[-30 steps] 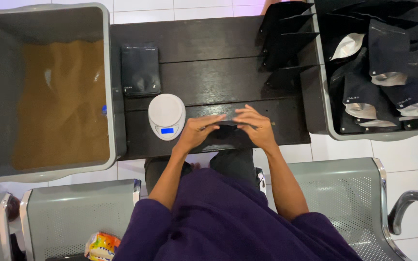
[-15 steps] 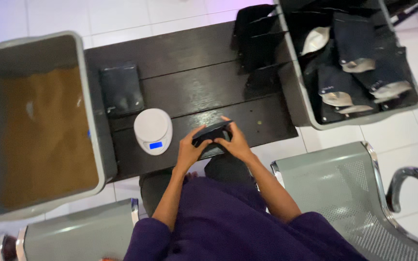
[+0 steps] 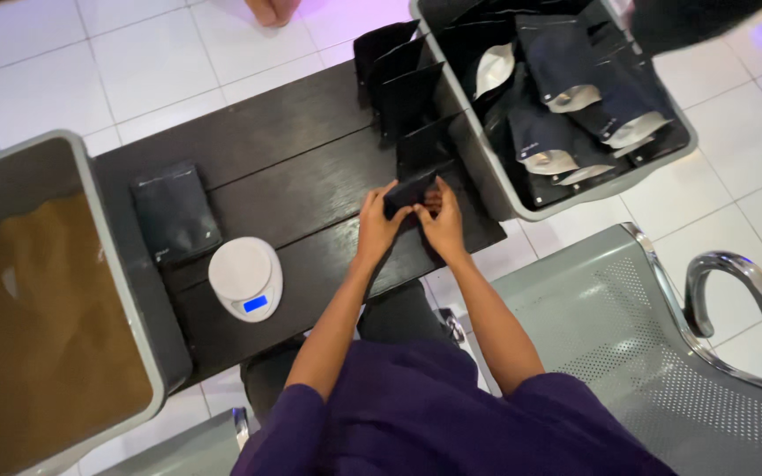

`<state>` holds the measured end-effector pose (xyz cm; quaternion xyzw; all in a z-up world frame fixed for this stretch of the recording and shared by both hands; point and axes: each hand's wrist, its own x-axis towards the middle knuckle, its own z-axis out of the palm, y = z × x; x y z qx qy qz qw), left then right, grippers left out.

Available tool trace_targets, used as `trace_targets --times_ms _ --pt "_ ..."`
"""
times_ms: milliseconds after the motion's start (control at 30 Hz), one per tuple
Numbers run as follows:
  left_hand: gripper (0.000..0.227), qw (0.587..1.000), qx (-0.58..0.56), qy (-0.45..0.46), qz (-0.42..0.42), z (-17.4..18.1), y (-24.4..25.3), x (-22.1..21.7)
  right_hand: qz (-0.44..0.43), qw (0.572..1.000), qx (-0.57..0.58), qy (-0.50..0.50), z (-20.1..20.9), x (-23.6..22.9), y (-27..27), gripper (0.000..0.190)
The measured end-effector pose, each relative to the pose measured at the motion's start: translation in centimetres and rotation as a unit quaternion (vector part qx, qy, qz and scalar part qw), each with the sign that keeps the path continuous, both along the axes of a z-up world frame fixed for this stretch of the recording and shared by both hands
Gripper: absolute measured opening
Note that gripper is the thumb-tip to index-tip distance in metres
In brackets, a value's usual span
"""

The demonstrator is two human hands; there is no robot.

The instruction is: The person scoops a brown granular substance from a large bin into black pouches using a plastic bottle as a scoop. They place each pouch on a digital scale, adjust the contents, and then fold the top of the pouch closed before setting it aside.

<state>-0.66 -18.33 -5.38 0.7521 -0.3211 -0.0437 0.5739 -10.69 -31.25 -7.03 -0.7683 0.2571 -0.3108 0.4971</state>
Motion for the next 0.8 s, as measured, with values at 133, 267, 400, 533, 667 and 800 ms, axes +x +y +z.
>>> trace_targets --times_ms 133,267,400,533,667,800 --pt "0.066 1.0 0.001 -0.023 -0.009 -0.5 -4.7 0.9 -0.017 1.0 -0.008 -0.008 0.3 0.2 -3.6 0.074" --pt "0.065 1.0 0.018 -0.008 -0.012 -0.5 -7.1 1.0 -0.017 1.0 0.007 0.011 0.3 0.2 -5.8 0.078" --pt "0.068 0.999 0.032 0.009 -0.017 -0.5 -7.3 1.3 -0.028 0.999 0.023 0.0 0.6 0.2 -5.0 0.078" --pt "0.08 0.999 0.021 0.036 -0.015 0.9 -4.4 0.6 -0.062 0.998 0.013 -0.02 -0.8 -0.7 -1.2 0.068" --pt "0.073 0.997 0.002 0.078 0.016 0.6 0.8 1.0 -0.005 0.998 0.04 -0.049 -1.5 1.0 4.4 0.052" --pt "0.056 0.991 -0.023 0.037 0.124 1.3 8.1 2.6 0.099 0.993 0.018 -0.058 1.5 5.3 10.2 0.04"
